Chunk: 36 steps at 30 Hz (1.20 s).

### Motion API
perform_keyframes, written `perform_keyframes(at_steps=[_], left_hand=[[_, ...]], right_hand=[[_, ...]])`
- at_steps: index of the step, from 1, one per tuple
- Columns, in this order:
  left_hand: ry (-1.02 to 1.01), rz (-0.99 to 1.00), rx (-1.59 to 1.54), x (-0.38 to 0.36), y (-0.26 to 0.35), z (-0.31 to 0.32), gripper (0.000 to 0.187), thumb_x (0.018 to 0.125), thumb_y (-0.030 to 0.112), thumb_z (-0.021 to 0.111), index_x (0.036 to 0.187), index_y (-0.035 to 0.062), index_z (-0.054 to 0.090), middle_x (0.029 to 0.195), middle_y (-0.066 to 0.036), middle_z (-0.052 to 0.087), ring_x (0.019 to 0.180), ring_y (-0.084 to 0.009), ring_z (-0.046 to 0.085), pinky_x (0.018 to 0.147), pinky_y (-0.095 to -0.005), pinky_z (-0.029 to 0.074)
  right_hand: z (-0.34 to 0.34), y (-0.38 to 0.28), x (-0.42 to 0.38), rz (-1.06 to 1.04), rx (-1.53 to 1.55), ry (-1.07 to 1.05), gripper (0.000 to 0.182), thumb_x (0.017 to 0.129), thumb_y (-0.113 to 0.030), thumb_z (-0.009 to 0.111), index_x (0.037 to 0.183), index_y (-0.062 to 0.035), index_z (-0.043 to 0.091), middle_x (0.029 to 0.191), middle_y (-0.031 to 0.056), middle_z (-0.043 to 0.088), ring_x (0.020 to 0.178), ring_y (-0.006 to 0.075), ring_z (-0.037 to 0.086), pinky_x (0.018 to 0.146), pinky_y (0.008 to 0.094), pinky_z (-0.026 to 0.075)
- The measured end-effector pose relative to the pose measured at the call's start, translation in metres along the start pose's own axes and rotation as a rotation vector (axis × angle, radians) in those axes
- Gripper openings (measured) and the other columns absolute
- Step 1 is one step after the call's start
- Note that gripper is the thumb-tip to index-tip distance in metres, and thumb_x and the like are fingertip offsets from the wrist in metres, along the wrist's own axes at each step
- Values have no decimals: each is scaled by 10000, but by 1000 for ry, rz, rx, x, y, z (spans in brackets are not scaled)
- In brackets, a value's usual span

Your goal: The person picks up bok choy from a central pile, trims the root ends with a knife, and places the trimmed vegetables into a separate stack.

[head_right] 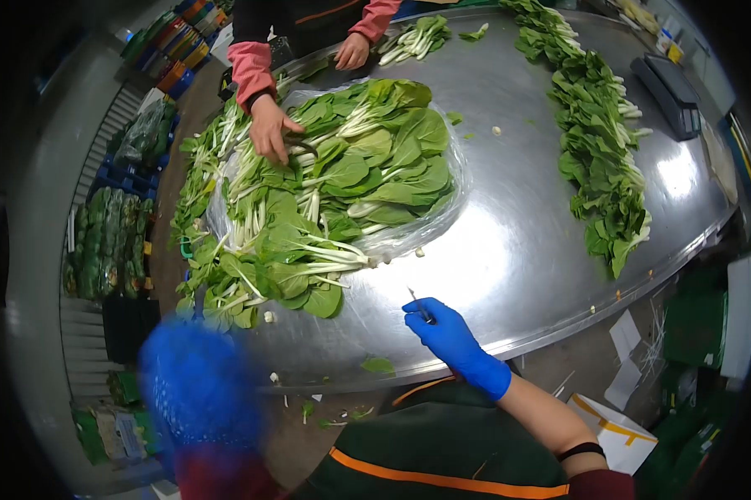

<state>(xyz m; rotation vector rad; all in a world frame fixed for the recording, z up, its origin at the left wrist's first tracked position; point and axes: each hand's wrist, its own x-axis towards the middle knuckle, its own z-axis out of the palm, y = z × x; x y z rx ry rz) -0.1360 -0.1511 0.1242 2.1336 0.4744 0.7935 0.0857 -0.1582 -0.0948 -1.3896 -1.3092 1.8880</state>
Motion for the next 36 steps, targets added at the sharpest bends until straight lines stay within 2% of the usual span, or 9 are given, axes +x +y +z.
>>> perform_keyframes(at_steps=[1, 3, 5, 7, 15, 24, 29, 32, 36], left_hand=[[-19, -915, -66, -1, -32, -3, 328, 863, 274, 508, 1129, 84, 535, 1012, -160, 575, 913, -240, 579, 769, -318, 455], [-154, -388, 1127, -42, -168, 20, 299, 767, 197, 582, 1032, 76, 515, 859, -127, 568, 856, -269, 552, 835, -365, 399], [-318, -356, 1257, -94, -254, 17, 520, 716, 166, 620, 1196, 86, 437, 1015, -134, 565, 1025, -256, 503, 923, -410, 319], [-371, -751, 1001, -110, -271, 18, 522, 682, 176, 642, 1170, 110, 470, 956, -100, 563, 957, -263, 510, 898, -419, 331], [56, -648, 886, -79, -173, 59, 380, 646, 121, 688, 1014, 96, 596, 793, -79, 521, 792, -268, 507, 685, -336, 444], [623, -1056, -584, -40, -85, 108, 421, 710, 69, 676, 1090, -4, 509, 982, -53, 575, 894, -112, 545, 798, -257, 443], [549, -1042, -741, -54, -94, 100, 442, 684, 59, 694, 1094, 5, 538, 988, -50, 577, 907, -101, 533, 798, -253, 432], [420, -1014, -471, -54, -103, 99, 432, 699, 137, 718, 1075, 6, 550, 953, -43, 591, 863, -95, 543, 793, -238, 432], [395, -1161, -280, -85, -126, 73, 339, 762, 112, 649, 1070, 9, 552, 975, -46, 596, 877, -121, 561, 791, -249, 448]], right_hand=[[1, 2, -1, 89, 163, 23, 234, 812, -194, 566, 994, -47, 582, 760, 19, 570, 587, 77, 490, 547, 213, 420], [-5, 16, -5, 105, 273, 67, 240, 825, -191, 547, 1001, -31, 566, 784, 26, 585, 570, 60, 478, 506, 199, 402], [-12, 22, -15, 90, 203, 108, 243, 830, -190, 539, 1004, -22, 568, 808, 32, 600, 570, 61, 484, 516, 196, 408], [-19, 12, -30, 51, 193, 112, 241, 836, -179, 531, 1015, -22, 567, 816, 33, 603, 571, 61, 488, 524, 196, 413], [-35, -12, -36, -143, 19, 199, 271, 836, -63, 510, 1099, -33, 569, 811, 36, 604, 592, 61, 501, 547, 210, 420], [-26, -56, 6, -856, -648, 95, 421, 690, -27, 602, 1089, -162, 577, 840, 65, 594, 667, 212, 596, 556, 302, 471], [-35, -46, 19, -723, -822, -16, 405, 735, -37, 573, 1129, -128, 551, 896, 28, 602, 669, 186, 594, 585, 281, 472], [-16, -59, 3, -66, 172, -134, 377, 821, -105, 568, 1184, -31, 502, 908, -33, 576, 663, 40, 490, 584, 177, 406], [-10, -66, 13, 87, 62, -9, 263, 798, -169, 604, 1016, -22, 607, 748, 10, 568, 521, 44, 450, 476, 180, 365]])
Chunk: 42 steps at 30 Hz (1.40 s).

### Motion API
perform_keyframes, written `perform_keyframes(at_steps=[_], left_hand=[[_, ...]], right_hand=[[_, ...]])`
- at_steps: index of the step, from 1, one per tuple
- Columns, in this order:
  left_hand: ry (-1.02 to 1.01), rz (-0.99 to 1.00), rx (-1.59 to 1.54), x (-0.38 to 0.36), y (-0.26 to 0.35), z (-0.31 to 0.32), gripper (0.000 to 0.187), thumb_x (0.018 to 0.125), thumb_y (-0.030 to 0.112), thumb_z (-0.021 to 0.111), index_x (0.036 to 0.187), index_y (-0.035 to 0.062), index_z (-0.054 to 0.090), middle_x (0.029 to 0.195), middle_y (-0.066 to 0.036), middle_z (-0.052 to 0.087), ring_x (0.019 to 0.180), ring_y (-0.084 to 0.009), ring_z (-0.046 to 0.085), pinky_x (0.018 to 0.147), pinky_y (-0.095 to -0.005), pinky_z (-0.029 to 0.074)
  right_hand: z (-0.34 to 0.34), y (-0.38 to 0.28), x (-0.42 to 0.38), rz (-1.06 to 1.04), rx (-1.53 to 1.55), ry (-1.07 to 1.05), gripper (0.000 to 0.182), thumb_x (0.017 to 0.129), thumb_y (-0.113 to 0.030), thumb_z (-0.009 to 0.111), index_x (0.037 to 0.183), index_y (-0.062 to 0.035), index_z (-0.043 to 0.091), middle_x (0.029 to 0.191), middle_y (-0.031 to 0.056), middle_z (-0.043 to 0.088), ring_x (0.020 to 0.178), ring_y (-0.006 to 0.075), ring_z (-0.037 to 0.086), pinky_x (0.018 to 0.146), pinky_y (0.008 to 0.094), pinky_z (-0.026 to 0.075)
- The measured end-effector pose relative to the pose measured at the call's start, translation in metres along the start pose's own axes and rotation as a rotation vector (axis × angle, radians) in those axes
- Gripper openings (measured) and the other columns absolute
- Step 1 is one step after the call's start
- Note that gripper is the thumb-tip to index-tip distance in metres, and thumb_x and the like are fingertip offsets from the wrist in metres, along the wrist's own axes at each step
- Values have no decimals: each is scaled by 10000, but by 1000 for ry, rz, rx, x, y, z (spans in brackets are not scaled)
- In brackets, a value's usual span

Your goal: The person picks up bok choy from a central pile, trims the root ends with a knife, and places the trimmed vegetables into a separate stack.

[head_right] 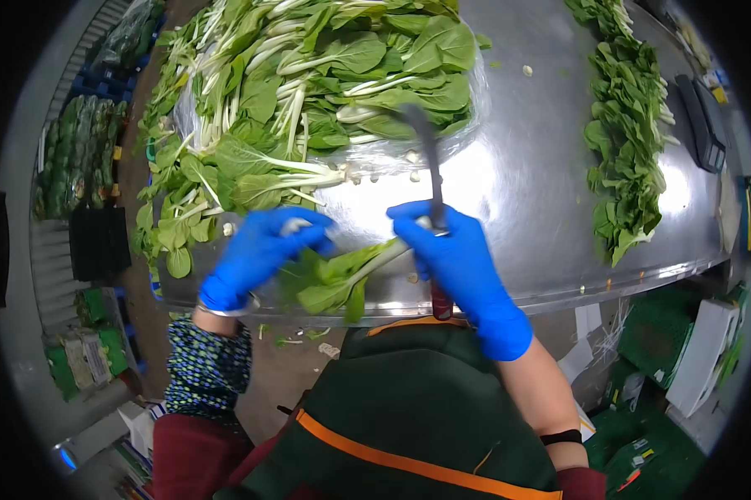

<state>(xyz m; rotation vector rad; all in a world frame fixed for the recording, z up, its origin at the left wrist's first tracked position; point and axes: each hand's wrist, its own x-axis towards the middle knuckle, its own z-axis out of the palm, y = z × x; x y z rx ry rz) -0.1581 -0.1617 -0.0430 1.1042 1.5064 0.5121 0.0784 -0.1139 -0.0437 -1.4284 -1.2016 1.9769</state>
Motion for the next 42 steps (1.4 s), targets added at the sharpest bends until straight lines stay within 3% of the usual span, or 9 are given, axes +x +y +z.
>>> perform_keyframes(at_steps=[4, 8, 15, 23, 25, 28, 32, 37, 42], left_hand=[[603, 536, 989, -3, -2, -18, 417, 758, 177, 666, 1118, 15, 532, 1038, -97, 600, 941, -190, 574, 821, -301, 443], [92, 466, 235, -4, 29, 44, 523, 725, 223, 694, 1184, 68, 495, 1009, -161, 600, 907, -253, 598, 790, -324, 459], [103, 381, 337, -3, 29, 14, 316, 799, 219, 605, 1060, 41, 590, 908, -130, 637, 816, -203, 622, 713, -280, 480], [-68, -2, -635, -3, 19, -13, 351, 853, 229, 534, 1113, -7, 526, 1015, -107, 601, 911, -162, 593, 777, -297, 483], [-41, -88, -321, -3, 16, -19, 411, 816, 266, 588, 1147, 34, 515, 1052, -100, 590, 931, -171, 586, 796, -316, 471], [236, 496, 948, -3, -37, -22, 385, 729, 233, 651, 1072, 80, 569, 901, -122, 618, 836, -271, 590, 775, -346, 461], [215, 26, 1162, 32, -65, -37, 352, 707, 176, 640, 1037, 77, 573, 896, -130, 600, 845, -297, 563, 800, -370, 447], [678, 629, 1366, 106, -91, -10, 337, 665, 140, 634, 994, 94, 581, 980, -70, 567, 934, -274, 509, 859, -361, 404], [429, 576, 1011, 79, -55, -20, 367, 679, 128, 648, 1038, 98, 578, 976, -72, 568, 958, -254, 513, 874, -343, 399]], right_hand=[[-9, 4, 1, -3, 129, 70, 284, 798, -188, 605, 1015, -5, 603, 739, 38, 576, 487, 56, 436, 445, 187, 350], [9, -5, -2, -2, 51, 7, 296, 794, -179, 616, 1048, -29, 595, 671, 12, 556, 490, 47, 434, 449, 187, 351], [-5, 0, -5, -48, -364, 50, 305, 767, -152, 631, 1062, -81, 603, 612, -28, 504, 527, 34, 444, 469, 195, 357], [5, 5, -1, 2, -249, 41, 380, 805, -230, 594, 1164, -123, 534, 682, 3, 520, 625, 61, 511, 496, 194, 387], [2, 11, 0, -26, -225, 24, 337, 814, -225, 578, 1131, -110, 559, 674, 2, 520, 606, 58, 502, 491, 190, 382], [-9, 24, -8, 10, -237, 112, 263, 820, -203, 564, 1056, -94, 607, 640, -8, 520, 556, 50, 489, 480, 180, 372], [-24, 57, -23, 79, -177, 185, 244, 829, -182, 553, 1039, -73, 610, 634, -11, 521, 533, 46, 476, 480, 178, 368], [-15, 62, -33, 106, -164, 185, 208, 843, -140, 534, 1017, -55, 612, 669, -15, 541, 547, 41, 471, 491, 187, 369], [-14, 70, -37, -39, -224, 196, 212, 817, -62, 549, 1021, -44, 606, 855, 26, 618, 649, 56, 508, 581, 204, 409]])
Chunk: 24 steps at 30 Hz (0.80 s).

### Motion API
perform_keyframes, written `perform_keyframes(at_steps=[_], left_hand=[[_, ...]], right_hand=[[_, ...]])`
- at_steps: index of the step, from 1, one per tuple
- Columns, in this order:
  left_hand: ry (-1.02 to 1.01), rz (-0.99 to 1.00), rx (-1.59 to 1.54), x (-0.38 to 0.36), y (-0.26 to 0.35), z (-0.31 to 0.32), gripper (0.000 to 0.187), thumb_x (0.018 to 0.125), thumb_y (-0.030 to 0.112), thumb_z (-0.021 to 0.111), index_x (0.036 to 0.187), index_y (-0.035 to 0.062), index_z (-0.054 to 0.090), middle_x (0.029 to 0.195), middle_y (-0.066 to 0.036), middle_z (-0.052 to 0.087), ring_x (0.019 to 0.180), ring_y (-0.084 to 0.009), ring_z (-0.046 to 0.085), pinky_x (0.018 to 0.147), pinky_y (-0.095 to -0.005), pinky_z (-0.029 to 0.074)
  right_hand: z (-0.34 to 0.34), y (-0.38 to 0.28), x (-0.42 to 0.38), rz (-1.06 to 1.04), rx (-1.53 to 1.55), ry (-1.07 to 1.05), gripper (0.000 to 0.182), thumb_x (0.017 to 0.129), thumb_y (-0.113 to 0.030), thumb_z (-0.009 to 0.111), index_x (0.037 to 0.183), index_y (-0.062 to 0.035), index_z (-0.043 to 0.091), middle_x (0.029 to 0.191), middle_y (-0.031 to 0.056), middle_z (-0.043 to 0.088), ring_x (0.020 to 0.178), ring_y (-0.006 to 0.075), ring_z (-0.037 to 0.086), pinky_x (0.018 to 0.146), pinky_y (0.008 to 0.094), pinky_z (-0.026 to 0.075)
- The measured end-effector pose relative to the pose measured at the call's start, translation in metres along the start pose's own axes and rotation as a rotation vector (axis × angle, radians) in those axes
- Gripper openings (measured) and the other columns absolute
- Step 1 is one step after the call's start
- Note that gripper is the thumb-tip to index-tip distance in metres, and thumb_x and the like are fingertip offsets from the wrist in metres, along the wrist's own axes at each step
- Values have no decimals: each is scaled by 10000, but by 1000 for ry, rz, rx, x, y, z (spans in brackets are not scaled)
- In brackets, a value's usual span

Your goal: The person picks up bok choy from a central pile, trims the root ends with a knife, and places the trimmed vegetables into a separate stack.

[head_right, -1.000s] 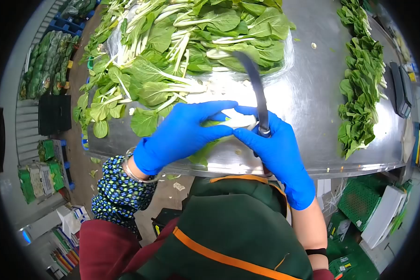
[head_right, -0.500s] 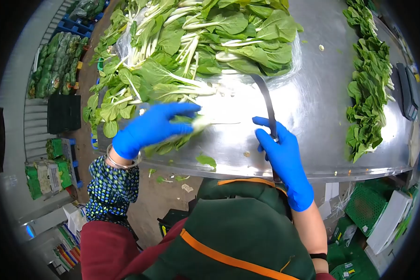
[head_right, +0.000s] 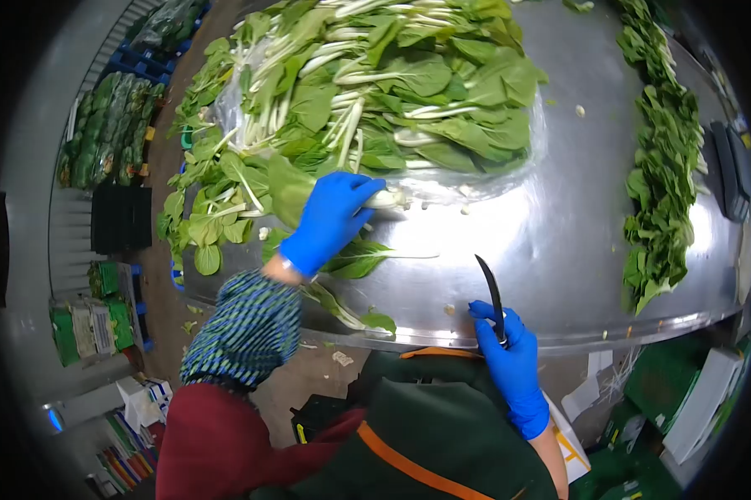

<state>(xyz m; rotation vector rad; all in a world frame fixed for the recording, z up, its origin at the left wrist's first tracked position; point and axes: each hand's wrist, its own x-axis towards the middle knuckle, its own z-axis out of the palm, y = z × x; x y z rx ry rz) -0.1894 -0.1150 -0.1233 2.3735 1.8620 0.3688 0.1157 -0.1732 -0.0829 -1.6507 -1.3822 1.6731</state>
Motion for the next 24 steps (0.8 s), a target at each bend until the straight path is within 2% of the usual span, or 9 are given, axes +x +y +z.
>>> perform_keyframes(at_steps=[1, 3, 6, 8, 11, 13, 16, 20, 24], left_hand=[[53, -29, -266, -2, 20, -24, 383, 692, 128, 657, 1065, 105, 575, 969, -72, 576, 956, -238, 526, 873, -327, 403], [-40, -127, -534, -2, 54, -62, 372, 697, 143, 666, 1055, 90, 580, 935, -75, 589, 882, -214, 547, 808, -297, 424], [-176, -297, -956, -10, 83, -66, 359, 715, 180, 679, 1042, 64, 587, 884, -60, 601, 775, -149, 558, 718, -250, 443], [-432, -464, -1170, -7, 93, -78, 391, 726, 208, 690, 1061, 40, 579, 896, -25, 603, 808, -64, 530, 696, -228, 437], [-521, -289, -1219, 2, 99, -84, 419, 715, 219, 699, 1065, 24, 577, 887, -24, 608, 799, -60, 533, 689, -231, 439], [-578, -510, -1275, 1, 97, -90, 364, 713, 105, 700, 1048, 18, 589, 912, -29, 623, 805, -79, 563, 726, -216, 455], [-438, -357, -887, -3, 95, -77, 350, 711, 135, 708, 1024, 19, 604, 875, -35, 630, 772, -78, 569, 711, -228, 464], [-529, -364, -1001, 10, 98, -77, 329, 714, 147, 707, 1003, 19, 616, 872, -36, 633, 763, -90, 572, 705, -239, 465], [-392, -2, -609, 9, 100, -84, 224, 735, 172, 666, 930, 64, 637, 818, -88, 621, 724, -246, 581, 676, -314, 452]], right_hand=[[2, 0, -2, 23, 4, 18, 212, 817, -62, 549, 1021, -44, 606, 855, 26, 618, 649, 56, 508, 581, 204, 409], [6, -10, 3, -423, -72, 46, 259, 782, -23, 563, 1034, -63, 607, 893, 60, 613, 690, 100, 553, 596, 227, 428], [4, -44, 19, -583, -255, 34, 364, 720, 11, 587, 1069, -93, 593, 894, 76, 601, 712, 166, 592, 604, 258, 453], [5, -61, 30, -746, -406, 46, 438, 675, 15, 604, 1091, -118, 580, 885, 69, 591, 702, 209, 596, 600, 278, 470], [-1, -64, 46, -817, -547, -34, 480, 665, 4, 606, 1124, -122, 553, 870, 71, 583, 698, 235, 591, 609, 295, 482], [-10, -31, 56, -734, -645, -55, 452, 717, -8, 587, 1150, -126, 537, 909, 63, 594, 713, 183, 596, 624, 272, 474], [-3, -49, 34, -38, 154, -190, 371, 800, -76, 590, 1166, -84, 528, 941, 19, 593, 755, 59, 519, 665, 227, 439], [7, -69, 31, -54, 60, -218, 326, 753, -115, 668, 1054, -45, 564, 893, -1, 584, 687, 37, 465, 648, 202, 431], [9, -56, 33, -269, -113, -174, 258, 728, -145, 696, 939, -59, 574, 816, -3, 556, 654, 58, 479, 615, 205, 422]])
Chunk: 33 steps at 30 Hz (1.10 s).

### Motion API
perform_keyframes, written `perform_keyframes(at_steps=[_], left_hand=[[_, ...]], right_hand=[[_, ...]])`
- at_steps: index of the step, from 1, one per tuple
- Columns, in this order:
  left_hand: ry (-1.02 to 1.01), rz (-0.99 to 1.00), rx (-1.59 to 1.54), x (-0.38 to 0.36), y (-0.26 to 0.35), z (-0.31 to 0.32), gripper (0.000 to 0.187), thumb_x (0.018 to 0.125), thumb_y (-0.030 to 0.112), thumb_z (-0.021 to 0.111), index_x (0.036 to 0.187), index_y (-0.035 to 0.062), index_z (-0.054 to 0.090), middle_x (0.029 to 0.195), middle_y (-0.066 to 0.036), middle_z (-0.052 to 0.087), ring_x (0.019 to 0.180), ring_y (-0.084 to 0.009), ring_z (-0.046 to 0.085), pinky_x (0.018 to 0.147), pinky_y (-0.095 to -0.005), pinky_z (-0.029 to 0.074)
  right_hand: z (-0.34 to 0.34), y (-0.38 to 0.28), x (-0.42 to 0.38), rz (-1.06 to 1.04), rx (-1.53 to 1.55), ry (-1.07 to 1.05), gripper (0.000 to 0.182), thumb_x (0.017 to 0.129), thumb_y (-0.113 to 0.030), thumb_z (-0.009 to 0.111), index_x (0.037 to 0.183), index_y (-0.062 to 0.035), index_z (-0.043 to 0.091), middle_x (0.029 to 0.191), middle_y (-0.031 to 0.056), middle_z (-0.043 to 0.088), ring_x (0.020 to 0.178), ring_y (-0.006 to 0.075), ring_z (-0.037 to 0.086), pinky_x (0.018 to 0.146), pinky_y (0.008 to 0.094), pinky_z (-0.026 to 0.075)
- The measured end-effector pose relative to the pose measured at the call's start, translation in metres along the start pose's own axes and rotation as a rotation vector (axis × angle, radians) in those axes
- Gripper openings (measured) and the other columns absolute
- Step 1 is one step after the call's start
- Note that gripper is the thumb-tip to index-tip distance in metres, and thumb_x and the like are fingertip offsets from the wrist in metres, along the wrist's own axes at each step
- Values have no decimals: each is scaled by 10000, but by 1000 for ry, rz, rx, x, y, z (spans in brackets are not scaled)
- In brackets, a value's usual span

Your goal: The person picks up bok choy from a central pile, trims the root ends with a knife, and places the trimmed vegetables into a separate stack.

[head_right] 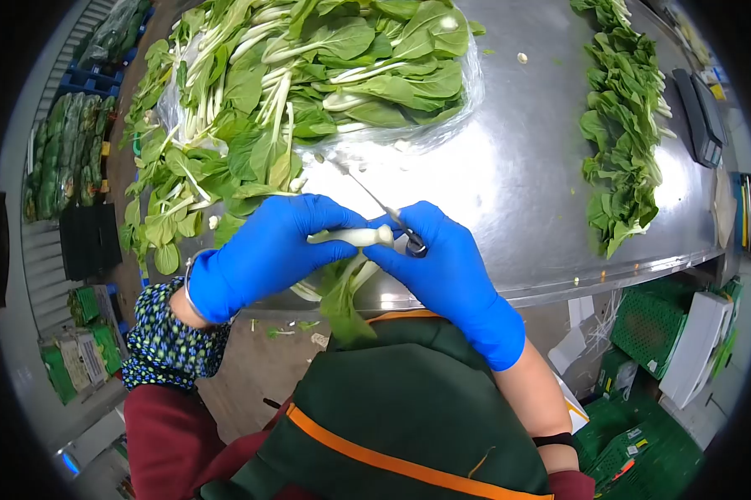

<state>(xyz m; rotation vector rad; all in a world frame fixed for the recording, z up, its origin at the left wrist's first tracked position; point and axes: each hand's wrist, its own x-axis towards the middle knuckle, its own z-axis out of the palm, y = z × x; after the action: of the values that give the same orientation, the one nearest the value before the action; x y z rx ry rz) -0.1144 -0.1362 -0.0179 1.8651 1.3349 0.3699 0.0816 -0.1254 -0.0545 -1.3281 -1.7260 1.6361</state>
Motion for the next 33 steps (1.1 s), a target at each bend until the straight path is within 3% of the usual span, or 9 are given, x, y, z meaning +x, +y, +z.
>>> perform_keyframes(at_steps=[5, 9, 12, 17, 19, 23, 26, 28, 33], left_hand=[[4, 93, 524, -20, 10, -15, 282, 702, 113, 639, 974, 89, 571, 842, -80, 581, 769, -268, 544, 681, -362, 420], [232, 80, 770, -14, -1, -16, 362, 681, 129, 678, 1018, 60, 566, 875, -117, 585, 840, -288, 549, 746, -383, 421], [289, 109, -40, -2, -6, 18, 416, 692, 202, 722, 1049, 51, 571, 883, -105, 596, 748, -213, 569, 696, -303, 452], [297, -139, -330, -3, -3, 27, 282, 704, 196, 709, 920, 35, 625, 764, -60, 587, 608, -103, 491, 576, -233, 430], [247, -200, -364, -2, 1, 27, 252, 720, 182, 699, 902, 25, 622, 738, -29, 581, 604, -73, 468, 579, -223, 425], [100, -319, -573, -6, -10, 14, 246, 740, 174, 682, 910, 14, 608, 727, -2, 574, 601, -56, 448, 579, -217, 421], [-72, -491, -810, -22, -53, -4, 365, 738, 220, 690, 1013, 22, 554, 794, 2, 565, 666, -56, 506, 586, -229, 431], [103, -497, -199, -17, -81, -26, 417, 749, 263, 667, 1055, 18, 526, 847, -67, 600, 741, -123, 574, 651, -276, 468], [727, -309, 267, 52, -179, -49, 394, 725, 280, 666, 1017, 39, 560, 921, -166, 602, 809, -299, 591, 718, -341, 465]], right_hand=[[0, 27, 5, -193, -314, 270, 225, 711, -144, 705, 889, -77, 585, 774, 0, 528, 627, 68, 484, 579, 196, 405], [-13, 11, 6, 143, 136, 242, 182, 729, -118, 684, 886, -78, 600, 703, -27, 509, 601, 41, 443, 565, 190, 394], [-14, -11, 1, 255, 183, 54, 270, 755, -84, 646, 1021, -87, 600, 787, -11, 559, 632, 34, 438, 598, 182, 385], [-14, 6, -9, -47, 98, 194, 355, 784, -36, 557, 1134, -93, 556, 963, 41, 564, 630, 81, 496, 599, 206, 421], [-8, 8, -9, -366, -270, 262, 382, 775, -29, 538, 1145, -125, 548, 971, 72, 566, 658, 147, 567, 598, 255, 461], [-4, 40, -6, -110, -461, 349, 261, 789, -78, 538, 1041, -106, 599, 902, 83, 580, 695, 228, 590, 625, 288, 475], [-21, 75, -17, 227, -445, -35, 167, 812, -137, 545, 933, -61, 631, 781, 108, 593, 668, 212, 583, 633, 286, 464], [-17, 75, -23, 355, -71, 0, 182, 821, -179, 557, 893, -32, 637, 708, 116, 596, 656, 168, 567, 641, 275, 447], [-5, 56, -6, 224, -78, 157, 182, 815, -173, 568, 916, -36, 634, 744, 109, 599, 658, 128, 550, 628, 259, 438]])
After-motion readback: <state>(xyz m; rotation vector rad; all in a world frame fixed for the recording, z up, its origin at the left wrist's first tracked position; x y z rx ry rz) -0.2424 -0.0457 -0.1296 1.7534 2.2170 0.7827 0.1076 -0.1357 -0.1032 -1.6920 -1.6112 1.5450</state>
